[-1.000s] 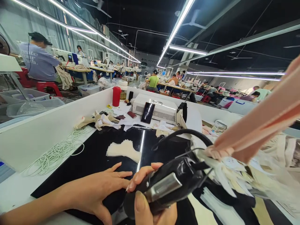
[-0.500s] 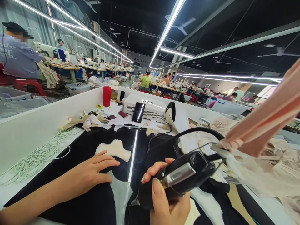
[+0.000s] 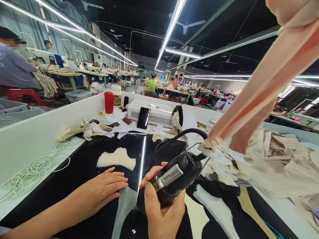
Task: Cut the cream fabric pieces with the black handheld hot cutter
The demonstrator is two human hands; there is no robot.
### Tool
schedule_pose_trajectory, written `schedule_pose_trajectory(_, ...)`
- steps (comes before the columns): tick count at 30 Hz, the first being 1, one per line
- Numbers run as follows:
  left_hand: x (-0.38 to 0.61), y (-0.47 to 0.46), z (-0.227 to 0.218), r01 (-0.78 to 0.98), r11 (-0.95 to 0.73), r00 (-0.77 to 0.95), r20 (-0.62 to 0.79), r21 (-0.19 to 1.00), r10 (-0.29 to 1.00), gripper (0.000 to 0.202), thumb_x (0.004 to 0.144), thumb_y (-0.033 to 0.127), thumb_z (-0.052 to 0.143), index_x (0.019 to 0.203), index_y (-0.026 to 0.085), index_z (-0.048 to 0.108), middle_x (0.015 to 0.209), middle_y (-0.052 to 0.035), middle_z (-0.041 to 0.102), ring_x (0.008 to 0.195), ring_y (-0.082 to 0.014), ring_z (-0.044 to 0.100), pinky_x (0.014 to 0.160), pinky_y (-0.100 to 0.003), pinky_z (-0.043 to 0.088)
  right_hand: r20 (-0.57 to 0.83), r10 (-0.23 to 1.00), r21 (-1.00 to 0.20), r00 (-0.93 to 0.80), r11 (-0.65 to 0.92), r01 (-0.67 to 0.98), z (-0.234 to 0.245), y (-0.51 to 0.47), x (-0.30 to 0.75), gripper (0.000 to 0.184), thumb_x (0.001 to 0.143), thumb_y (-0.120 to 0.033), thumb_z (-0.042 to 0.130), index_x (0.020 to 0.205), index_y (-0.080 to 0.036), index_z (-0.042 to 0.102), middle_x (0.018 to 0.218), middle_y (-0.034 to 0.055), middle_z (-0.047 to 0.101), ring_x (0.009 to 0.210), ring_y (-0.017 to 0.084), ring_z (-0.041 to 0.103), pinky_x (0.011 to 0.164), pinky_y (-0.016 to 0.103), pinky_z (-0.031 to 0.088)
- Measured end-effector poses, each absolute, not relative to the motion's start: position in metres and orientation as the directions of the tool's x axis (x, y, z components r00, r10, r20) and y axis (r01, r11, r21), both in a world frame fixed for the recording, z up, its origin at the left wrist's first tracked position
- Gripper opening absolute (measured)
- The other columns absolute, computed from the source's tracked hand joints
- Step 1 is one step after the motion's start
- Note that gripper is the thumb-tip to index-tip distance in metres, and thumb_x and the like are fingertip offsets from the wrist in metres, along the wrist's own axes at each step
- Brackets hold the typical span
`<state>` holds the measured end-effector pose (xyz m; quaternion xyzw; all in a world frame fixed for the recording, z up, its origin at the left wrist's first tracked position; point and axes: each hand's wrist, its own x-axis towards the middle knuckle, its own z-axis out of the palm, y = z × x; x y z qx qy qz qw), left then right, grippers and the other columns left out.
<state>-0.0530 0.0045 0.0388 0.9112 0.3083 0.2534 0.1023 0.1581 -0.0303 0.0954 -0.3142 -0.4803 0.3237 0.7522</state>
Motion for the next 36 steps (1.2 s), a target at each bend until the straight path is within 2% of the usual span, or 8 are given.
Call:
schedule_pose_trajectory(6,-0.038,-0.012,0.066,0.461,-0.660,0.744,0.148,0.593,0.652,0.049,0.093,0.031,0.080,0.139,0.024,0.064,0.146,-0.0109,0.063,0.138,-0.0323,0.058,0.126,-0.060,0.030,0.522,0.782,-0.776,0.341,0.601,-0.189,0.094,-0.031,0.156,0.030,0.095,-0.028,0.072,0.123,-0.033,0.061,0.090,-0.0020,0.065,0.070,0.014,0.066,0.064,0.030,0.060)
schedule_pose_trajectory(11,-0.029,-0.014,0.079,0.476,-0.599,0.790,-0.013,0.644,0.613,0.068,0.087,0.043,0.086,0.147,0.025,0.060,0.151,-0.0122,0.059,0.145,-0.0396,0.049,0.124,-0.071,0.021,0.516,0.792,-0.791,0.327,0.587,-0.172,0.092,-0.031,0.157,0.030,0.095,-0.029,0.072,0.122,-0.032,0.059,0.089,-0.0020,0.065,0.070,0.014,0.067,0.064,0.030,0.061)
schedule_pose_trajectory(18,-0.034,-0.013,0.073,0.446,-0.611,0.803,0.009,0.654,0.596,0.071,0.084,0.045,0.086,0.147,0.027,0.060,0.153,-0.0119,0.058,0.143,-0.0402,0.050,0.124,-0.068,0.025,0.503,0.799,-0.805,0.330,0.572,-0.158,0.094,-0.032,0.155,0.027,0.095,-0.030,0.071,0.120,-0.033,0.061,0.087,-0.0019,0.065,0.069,0.015,0.066,0.064,0.032,0.060)
schedule_pose_trajectory(21,-0.035,-0.014,0.066,0.437,-0.621,0.795,0.044,0.650,0.606,0.073,0.083,0.043,0.088,0.148,0.029,0.059,0.155,-0.0097,0.056,0.145,-0.0389,0.048,0.125,-0.068,0.022,0.486,0.798,-0.796,0.358,0.572,-0.195,0.096,-0.034,0.154,0.028,0.094,-0.031,0.073,0.120,-0.032,0.062,0.085,-0.0018,0.064,0.069,0.015,0.063,0.063,0.032,0.059)
schedule_pose_trajectory(26,-0.035,-0.015,0.058,0.417,-0.629,0.796,0.069,0.656,0.601,0.077,0.082,0.042,0.090,0.151,0.032,0.056,0.158,-0.0074,0.054,0.146,-0.0365,0.046,0.127,-0.064,0.020,0.529,0.793,-0.771,0.301,0.598,-0.218,0.095,-0.039,0.150,0.031,0.091,-0.034,0.074,0.119,-0.030,0.063,0.082,-0.0014,0.064,0.068,0.015,0.061,0.060,0.032,0.059)
schedule_pose_trajectory(31,-0.035,-0.014,0.055,0.366,-0.635,0.794,0.129,0.681,0.595,0.079,0.081,0.045,0.090,0.151,0.035,0.055,0.157,-0.0075,0.054,0.143,-0.0361,0.050,0.127,-0.064,0.018,0.384,0.838,-0.829,0.389,0.498,-0.254,0.105,-0.046,0.137,0.031,0.090,-0.037,0.077,0.115,-0.032,0.061,0.082,-0.0045,0.062,0.071,0.013,0.058,0.066,0.030,0.055)
schedule_pose_trajectory(36,-0.035,-0.015,0.054,0.359,-0.633,0.796,0.129,0.686,0.591,0.078,0.082,0.048,0.089,0.151,0.032,0.056,0.155,-0.0086,0.055,0.144,-0.0360,0.049,0.127,-0.065,0.017,0.367,0.849,-0.817,0.381,0.490,-0.304,0.112,-0.056,0.130,0.036,0.087,-0.043,0.080,0.115,-0.032,0.061,0.081,-0.0051,0.061,0.070,0.013,0.057,0.064,0.029,0.052)
